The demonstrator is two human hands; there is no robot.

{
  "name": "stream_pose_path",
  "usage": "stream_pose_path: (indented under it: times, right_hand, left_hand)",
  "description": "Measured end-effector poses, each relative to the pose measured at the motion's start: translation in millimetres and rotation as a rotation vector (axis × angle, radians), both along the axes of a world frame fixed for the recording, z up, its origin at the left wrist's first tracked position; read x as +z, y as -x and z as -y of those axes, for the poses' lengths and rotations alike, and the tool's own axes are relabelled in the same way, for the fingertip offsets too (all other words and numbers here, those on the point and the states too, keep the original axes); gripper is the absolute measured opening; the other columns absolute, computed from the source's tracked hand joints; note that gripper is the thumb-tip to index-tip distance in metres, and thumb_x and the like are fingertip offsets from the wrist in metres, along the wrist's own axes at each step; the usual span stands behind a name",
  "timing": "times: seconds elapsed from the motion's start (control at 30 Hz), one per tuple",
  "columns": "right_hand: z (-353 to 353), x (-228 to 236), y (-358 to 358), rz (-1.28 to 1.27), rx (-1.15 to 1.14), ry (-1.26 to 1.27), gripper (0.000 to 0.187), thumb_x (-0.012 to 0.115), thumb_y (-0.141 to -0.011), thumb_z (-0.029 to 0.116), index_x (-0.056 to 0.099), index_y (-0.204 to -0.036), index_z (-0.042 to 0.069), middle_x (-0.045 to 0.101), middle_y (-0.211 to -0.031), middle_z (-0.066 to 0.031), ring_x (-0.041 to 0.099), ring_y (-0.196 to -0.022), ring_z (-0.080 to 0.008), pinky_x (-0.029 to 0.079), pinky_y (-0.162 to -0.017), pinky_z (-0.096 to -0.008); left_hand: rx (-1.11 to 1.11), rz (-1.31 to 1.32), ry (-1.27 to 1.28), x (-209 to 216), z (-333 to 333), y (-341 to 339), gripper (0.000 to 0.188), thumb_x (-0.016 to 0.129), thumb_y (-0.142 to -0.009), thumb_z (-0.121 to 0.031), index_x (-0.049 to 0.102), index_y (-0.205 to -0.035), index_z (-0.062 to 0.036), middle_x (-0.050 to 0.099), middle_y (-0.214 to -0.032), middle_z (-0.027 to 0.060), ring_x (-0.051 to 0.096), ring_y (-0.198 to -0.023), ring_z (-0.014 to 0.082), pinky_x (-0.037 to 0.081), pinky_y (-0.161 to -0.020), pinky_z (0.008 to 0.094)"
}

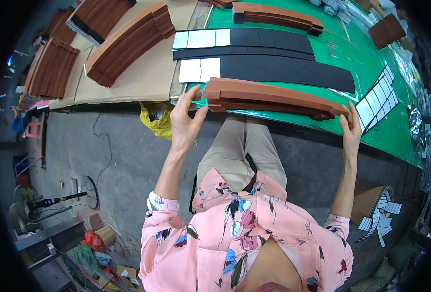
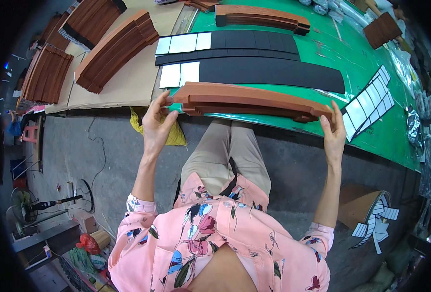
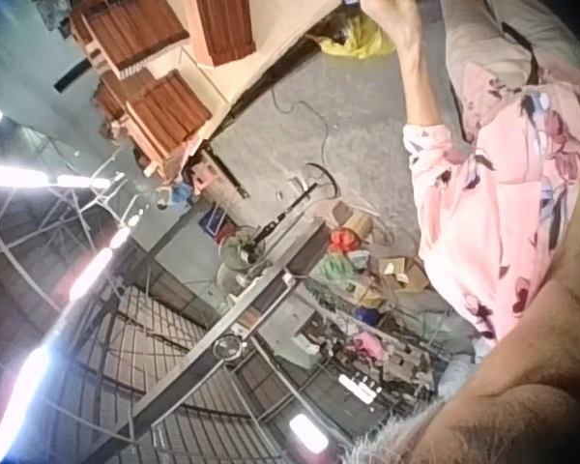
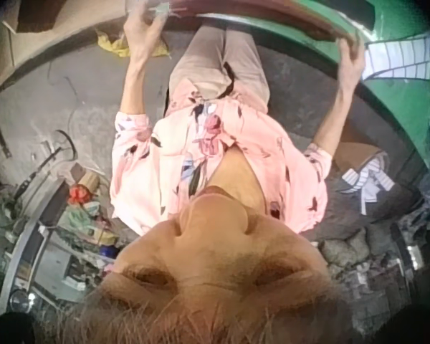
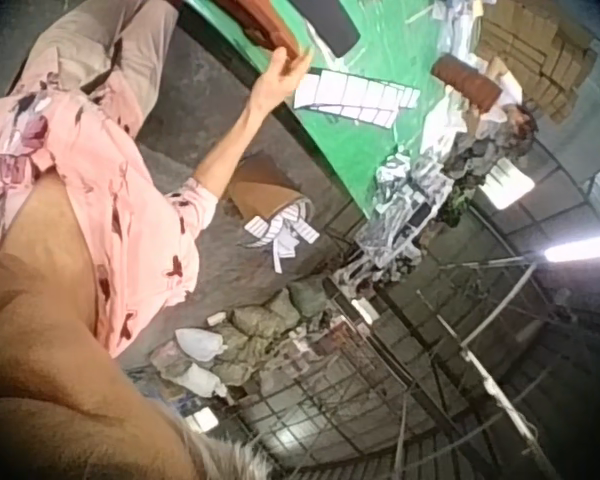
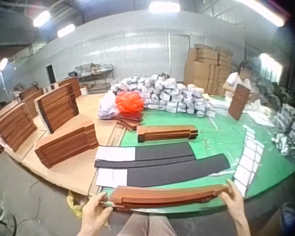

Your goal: Applying black adhesive tape strips to the edges and corners of wooden furniture components.

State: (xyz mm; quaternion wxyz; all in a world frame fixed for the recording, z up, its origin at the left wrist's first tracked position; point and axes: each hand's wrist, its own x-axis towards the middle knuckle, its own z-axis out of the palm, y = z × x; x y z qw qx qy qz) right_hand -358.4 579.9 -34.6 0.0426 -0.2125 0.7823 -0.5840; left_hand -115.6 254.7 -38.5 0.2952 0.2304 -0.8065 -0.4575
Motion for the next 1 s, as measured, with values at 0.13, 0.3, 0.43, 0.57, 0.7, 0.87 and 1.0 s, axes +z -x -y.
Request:
stream_pose_path:
  times: [0.13, 0.3, 0.43, 0.57, 0.7, 0.87, 1.0]
  right_hand:
    - [-3, 5, 11, -0.020, 0.038, -0.052, 0.046, 0.059, -0.089, 0.016, 0.045, -0.129, 0.000, 0.056, -0.114, -0.0101, 0.054, -0.101, -0.0131, 0.042, -0.086, -0.0249]
    - [0, 12, 25, -0.032, 0.000, -0.103, 0.040, 0.061, -0.088, 0.017, 0.051, -0.123, 0.000, 0.059, -0.108, -0.0085, 0.055, -0.097, -0.0124, 0.043, -0.084, -0.0248]
    - [2, 7, 35, 0.001, 0.029, -0.167, 0.035, 0.061, -0.087, 0.017, 0.055, -0.117, 0.000, 0.061, -0.104, -0.0074, 0.056, -0.097, -0.0118, 0.044, -0.083, -0.0240]
    - [-5, -10, 36, 0.078, 0.012, -0.101, 0.031, 0.061, -0.088, 0.016, 0.056, -0.114, 0.000, 0.061, -0.101, -0.0067, 0.056, -0.095, -0.0114, 0.043, -0.083, -0.0237]
    - [5, -7, 36, 0.112, -0.004, -0.067, 0.030, 0.061, -0.088, 0.016, 0.056, -0.113, 0.001, 0.061, -0.099, -0.0057, 0.056, -0.093, -0.0105, 0.042, -0.083, -0.0236]
    - [-1, -7, 39, 0.131, 0.004, -0.106, 0.030, 0.060, -0.089, 0.017, 0.056, -0.114, 0.001, 0.061, -0.100, -0.0058, 0.055, -0.094, -0.0105, 0.042, -0.083, -0.0238]
    - [-3, -3, 42, 0.179, 0.049, -0.164, 0.037, 0.058, -0.090, 0.018, 0.051, -0.123, 0.003, 0.060, -0.106, -0.0083, 0.055, -0.097, -0.0116, 0.042, -0.085, -0.0253]
  left_hand:
    - [0.047, -0.054, 0.090, 8, 5, 4, 0.029, 0.064, -0.078, 0.001, 0.060, -0.106, -0.0012, 0.060, -0.095, 0.0070, 0.056, -0.087, 0.0134, 0.045, -0.075, 0.0252]
    - [0.042, -0.127, 0.055, 19, 7, 20, 0.012, 0.067, -0.076, -0.001, 0.065, -0.088, -0.0009, 0.062, -0.085, 0.0078, 0.058, -0.084, 0.0147, 0.047, -0.071, 0.0270]
    - [0.016, -0.143, 0.103, 16, 13, 26, 0.025, 0.069, -0.074, -0.005, 0.063, -0.099, -0.0025, 0.061, -0.096, 0.0077, 0.056, -0.082, 0.0140, 0.046, -0.070, 0.0262]
    - [-0.079, -0.067, 0.025, 13, 24, 29, 0.040, 0.073, -0.071, -0.006, 0.059, -0.109, -0.0050, 0.057, -0.106, 0.0069, 0.055, -0.082, 0.0140, 0.046, -0.071, 0.0259]
    - [-0.041, -0.107, 0.149, 6, 34, 33, 0.031, 0.069, -0.071, 0.000, 0.063, -0.101, -0.0042, 0.061, -0.095, 0.0064, 0.056, -0.075, 0.0143, 0.047, -0.066, 0.0259]
    - [-0.026, -0.062, 0.140, 15, 27, 34, 0.025, 0.068, -0.072, 0.001, 0.064, -0.097, -0.0032, 0.062, -0.090, 0.0063, 0.056, -0.072, 0.0145, 0.047, -0.064, 0.0264]
    - [-0.068, -0.009, 0.123, 13, 34, 33, 0.036, 0.069, -0.072, -0.002, 0.060, -0.107, -0.0042, 0.061, -0.092, 0.0070, 0.056, -0.077, 0.0151, 0.046, -0.068, 0.0278]
